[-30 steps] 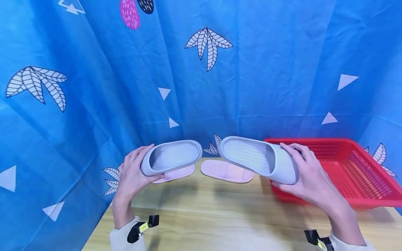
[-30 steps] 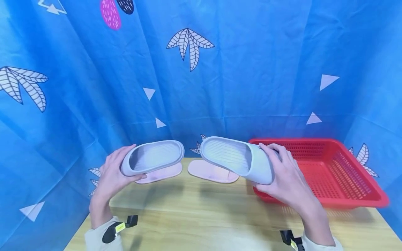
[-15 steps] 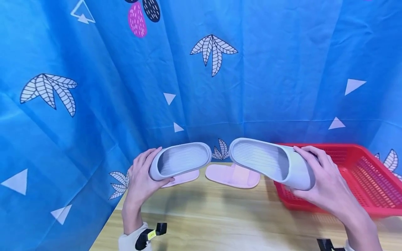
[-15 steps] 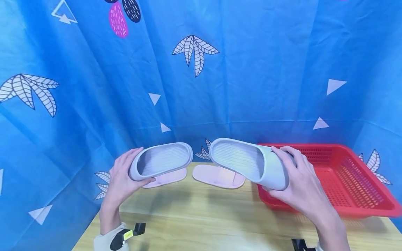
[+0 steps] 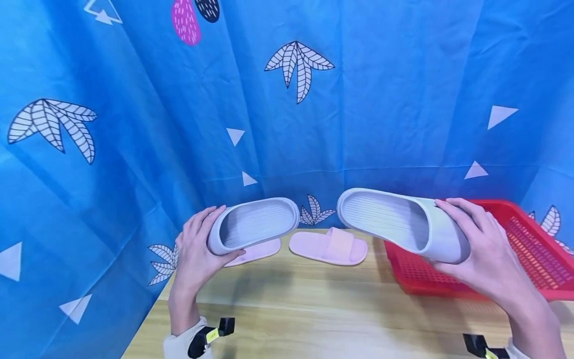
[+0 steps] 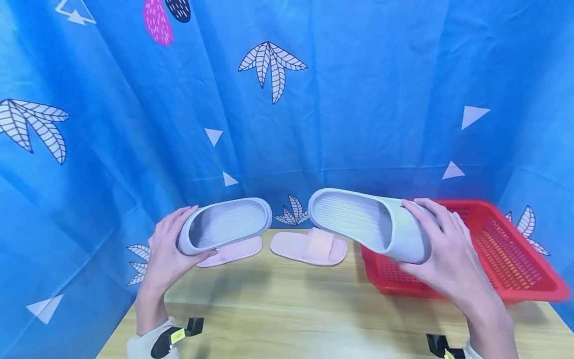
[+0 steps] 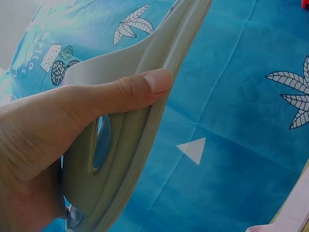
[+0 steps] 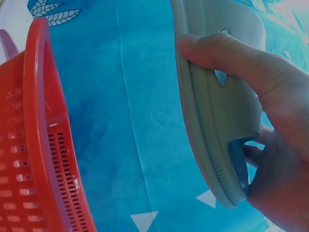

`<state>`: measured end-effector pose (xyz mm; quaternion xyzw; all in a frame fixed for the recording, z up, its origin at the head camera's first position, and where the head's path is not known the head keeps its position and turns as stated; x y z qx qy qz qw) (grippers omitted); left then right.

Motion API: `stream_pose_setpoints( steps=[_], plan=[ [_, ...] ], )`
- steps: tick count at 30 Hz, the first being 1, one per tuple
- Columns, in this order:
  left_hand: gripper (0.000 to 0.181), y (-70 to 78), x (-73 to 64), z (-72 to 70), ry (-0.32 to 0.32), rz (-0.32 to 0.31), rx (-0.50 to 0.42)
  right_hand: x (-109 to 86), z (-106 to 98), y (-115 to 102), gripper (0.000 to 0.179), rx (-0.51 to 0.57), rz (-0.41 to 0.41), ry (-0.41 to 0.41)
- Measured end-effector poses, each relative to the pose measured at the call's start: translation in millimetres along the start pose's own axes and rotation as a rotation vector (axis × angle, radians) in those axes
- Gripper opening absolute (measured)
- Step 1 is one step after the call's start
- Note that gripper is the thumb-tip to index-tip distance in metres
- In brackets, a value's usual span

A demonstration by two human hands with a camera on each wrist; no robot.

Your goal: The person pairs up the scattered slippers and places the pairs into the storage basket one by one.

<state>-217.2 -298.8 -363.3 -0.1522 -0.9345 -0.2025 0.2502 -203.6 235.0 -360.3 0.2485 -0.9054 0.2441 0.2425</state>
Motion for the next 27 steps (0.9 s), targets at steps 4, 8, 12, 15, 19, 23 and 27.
stream_pose_setpoints(
  steps=[4,8,12,15,19,23,27],
  plan=[
    [0.102,-0.9,-0.8,0.0,0.006,0.005,0.004,0.4,-2,2,0.128,0.001,0.006,-0.014],
    [0.101,-2.3,-3.3,3.1,0.003,0.002,-0.001,-0.6,-3,3,0.129,-0.007,0.017,-0.029],
    [0.101,-3.2,-3.4,5.9,0.006,0.009,0.007,-2.9,-6,6,0.129,-0.02,0.018,-0.025],
    [0.102,-3.5,-1.5,6.5,0.013,0.024,0.017,-4.3,-8,10,0.128,-0.017,0.003,-0.016],
    [0.103,-3.9,1.0,6.3,0.016,0.039,0.035,-5.6,-8,13,0.128,-0.014,-0.004,-0.015],
    [0.104,-2.6,3.0,6.8,0.009,0.053,0.042,-7.0,-9,13,0.129,-0.015,0.016,-0.021],
    [0.104,0.5,3.0,8.6,-0.007,0.052,0.032,-8.4,-11,11,0.13,-0.023,0.033,-0.025]
  ],
)
Point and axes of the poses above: each hand's wrist, its own x-axis towards the middle knuckle, its own z-axis out of the palm, y = z × x, the point moved 2 cm from there along x, towards the middle knuckle, and after that the axes turned 13 degrees about -y, right-handed, at the moved point
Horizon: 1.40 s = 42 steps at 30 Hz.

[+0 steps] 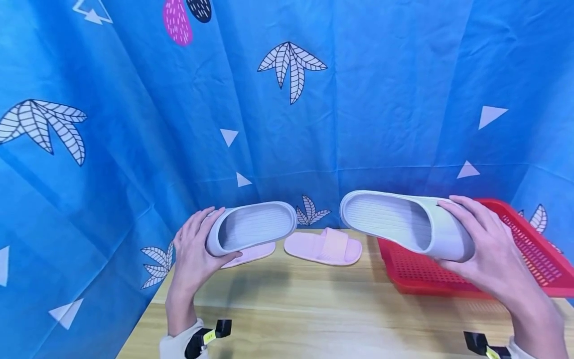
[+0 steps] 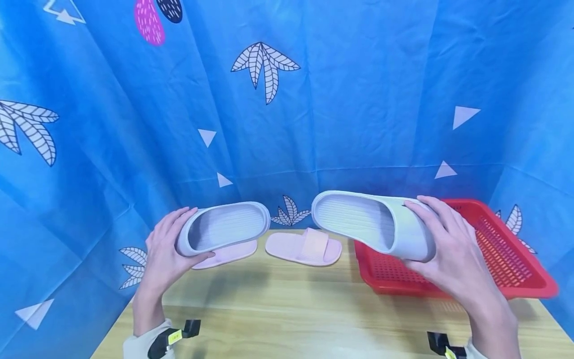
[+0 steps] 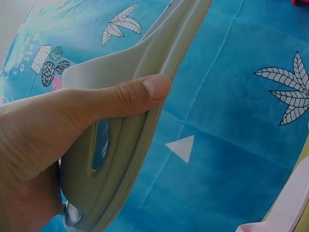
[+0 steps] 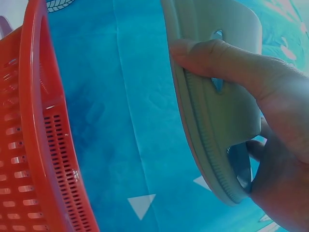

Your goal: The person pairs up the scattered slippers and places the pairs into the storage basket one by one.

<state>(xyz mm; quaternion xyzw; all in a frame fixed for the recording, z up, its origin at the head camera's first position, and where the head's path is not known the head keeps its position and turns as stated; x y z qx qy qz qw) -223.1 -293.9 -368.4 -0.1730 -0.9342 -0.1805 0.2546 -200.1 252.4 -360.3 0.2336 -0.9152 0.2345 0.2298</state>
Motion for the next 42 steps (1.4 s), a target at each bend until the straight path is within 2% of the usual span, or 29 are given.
stream_pose_setpoints(
  steps=[8,15,22,27,34,42],
  plan=[
    [0.104,4.2,1.1,4.3,-0.025,-0.021,-0.031,2.4,1,-3,0.129,-0.004,-0.006,0.009],
    [0.105,9.4,4.0,9.5,-0.009,0.0,-0.016,1.2,2,-3,0.13,-0.015,0.033,0.001],
    [0.107,17.3,7.5,18.9,0.004,0.048,-0.001,4.3,2,-5,0.128,-0.007,0.019,-0.006],
    [0.106,22.4,11.7,24.4,-0.01,0.06,0.004,2.4,1,-6,0.131,-0.011,0.035,-0.009],
    [0.107,25.8,13.9,28.6,-0.017,0.077,0.007,3.9,5,-9,0.128,-0.014,0.014,-0.012],
    [0.107,27.7,13.0,29.4,-0.017,0.068,0.028,7.3,13,-12,0.126,-0.019,-0.012,-0.024]
  ],
)
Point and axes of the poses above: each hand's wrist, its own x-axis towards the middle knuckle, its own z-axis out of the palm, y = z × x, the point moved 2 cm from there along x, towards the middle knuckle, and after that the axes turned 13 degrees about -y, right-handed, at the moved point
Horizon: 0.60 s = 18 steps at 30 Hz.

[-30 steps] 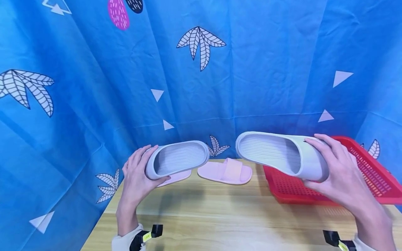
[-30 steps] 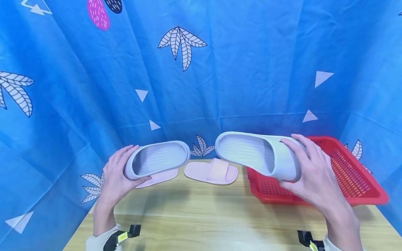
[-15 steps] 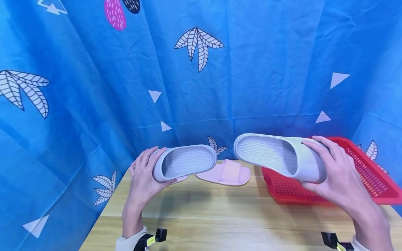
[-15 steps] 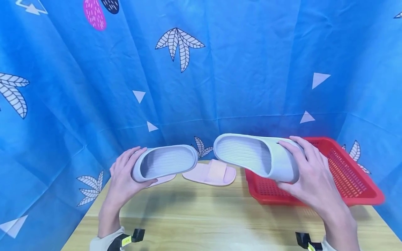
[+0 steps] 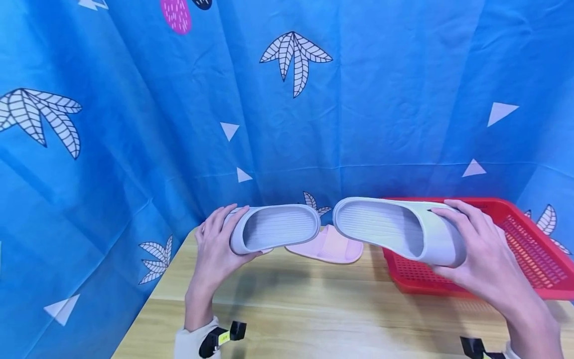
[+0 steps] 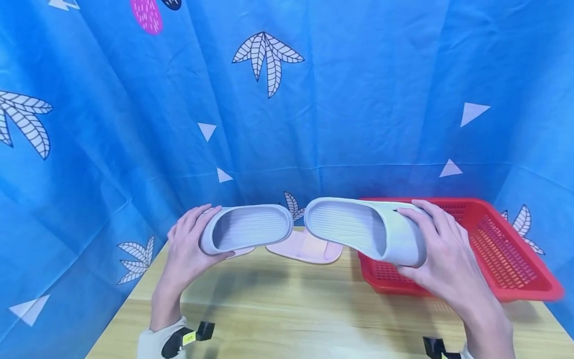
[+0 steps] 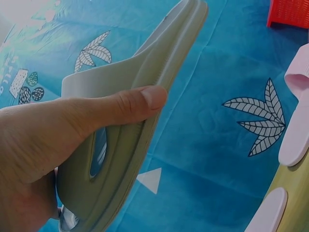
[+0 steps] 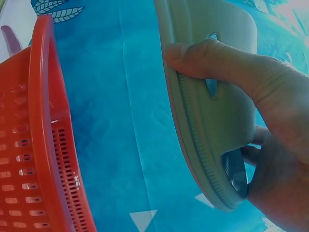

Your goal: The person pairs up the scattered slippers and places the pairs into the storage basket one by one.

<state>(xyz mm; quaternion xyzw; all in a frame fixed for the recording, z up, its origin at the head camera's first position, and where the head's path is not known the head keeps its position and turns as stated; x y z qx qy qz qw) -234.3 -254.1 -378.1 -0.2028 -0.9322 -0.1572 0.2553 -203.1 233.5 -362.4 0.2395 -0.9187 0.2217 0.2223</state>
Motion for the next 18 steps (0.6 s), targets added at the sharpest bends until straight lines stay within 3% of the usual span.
stream_pose_setpoints(
  steps=[18],
  plan=[
    [0.104,8.4,2.7,4.1,-0.06,-0.038,0.023,5.0,8.0,-9.2,0.127,0.012,-0.032,-0.039]
  ],
)
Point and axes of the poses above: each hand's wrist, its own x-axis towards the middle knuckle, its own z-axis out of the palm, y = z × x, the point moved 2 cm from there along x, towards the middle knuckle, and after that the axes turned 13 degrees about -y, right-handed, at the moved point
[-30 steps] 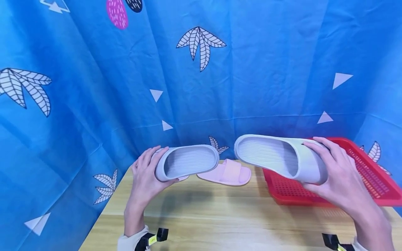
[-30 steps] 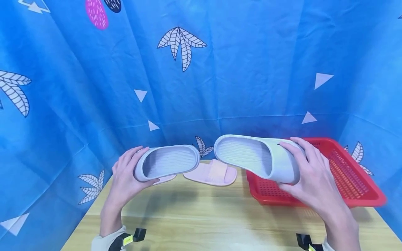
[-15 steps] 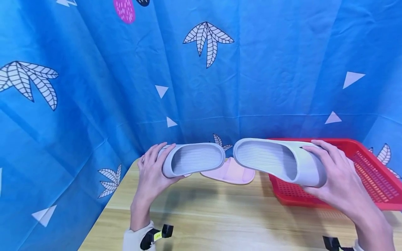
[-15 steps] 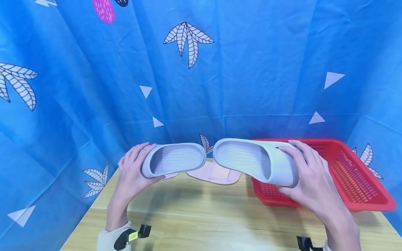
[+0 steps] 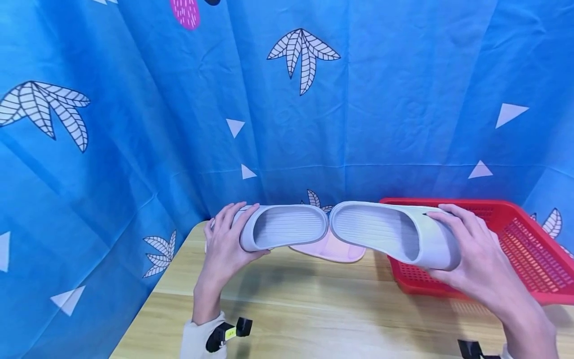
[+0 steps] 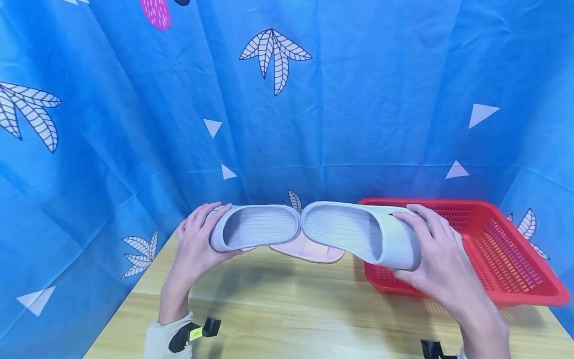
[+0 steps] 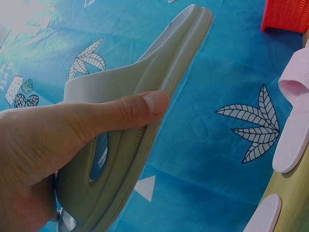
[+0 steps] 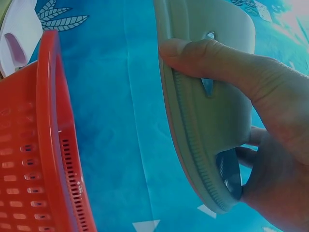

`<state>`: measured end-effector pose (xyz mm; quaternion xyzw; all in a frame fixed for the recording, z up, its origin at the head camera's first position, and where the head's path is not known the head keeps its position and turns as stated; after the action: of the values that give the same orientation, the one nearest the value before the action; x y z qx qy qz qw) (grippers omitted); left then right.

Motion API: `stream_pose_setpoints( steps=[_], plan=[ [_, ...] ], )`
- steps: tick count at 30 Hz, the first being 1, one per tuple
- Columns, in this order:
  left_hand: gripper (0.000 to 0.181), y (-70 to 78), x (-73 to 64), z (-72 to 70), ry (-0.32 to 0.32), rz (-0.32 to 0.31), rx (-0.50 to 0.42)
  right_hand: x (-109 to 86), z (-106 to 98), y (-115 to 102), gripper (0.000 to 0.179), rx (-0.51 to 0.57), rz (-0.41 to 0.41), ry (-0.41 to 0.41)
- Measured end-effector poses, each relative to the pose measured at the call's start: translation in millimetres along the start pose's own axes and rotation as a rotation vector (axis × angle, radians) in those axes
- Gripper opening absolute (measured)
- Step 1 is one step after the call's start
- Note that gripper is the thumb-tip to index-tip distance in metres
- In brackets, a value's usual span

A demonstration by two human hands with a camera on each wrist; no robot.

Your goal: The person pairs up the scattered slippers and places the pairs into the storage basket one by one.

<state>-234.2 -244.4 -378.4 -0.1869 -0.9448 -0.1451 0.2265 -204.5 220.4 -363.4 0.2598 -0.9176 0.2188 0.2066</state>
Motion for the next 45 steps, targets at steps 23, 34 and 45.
stream_pose_setpoints(
  steps=[23,34,45],
  plan=[
    [0.106,16.2,5.4,6.9,-0.01,0.032,0.058,5.7,10,-8,0.125,-0.074,-0.04,-0.022],
    [0.106,24.8,5.1,12.1,-0.023,0.043,0.084,9.6,15,-16,0.118,-0.096,-0.068,-0.031],
    [0.107,29.0,5.9,17.4,-0.049,0.04,0.068,10.9,22,-29,0.116,-0.097,-0.089,-0.041]
  ],
)
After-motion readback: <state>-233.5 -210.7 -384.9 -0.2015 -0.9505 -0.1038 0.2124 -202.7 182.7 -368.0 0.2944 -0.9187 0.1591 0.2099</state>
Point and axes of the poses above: each hand's wrist, its own x-axis towards the middle knuckle, its own z-axis out of the palm, y = z × x, the point moved 2 cm from there along x, towards the middle knuckle, and after that the axes turned 13 degrees about -y, right-handed, at the moved point
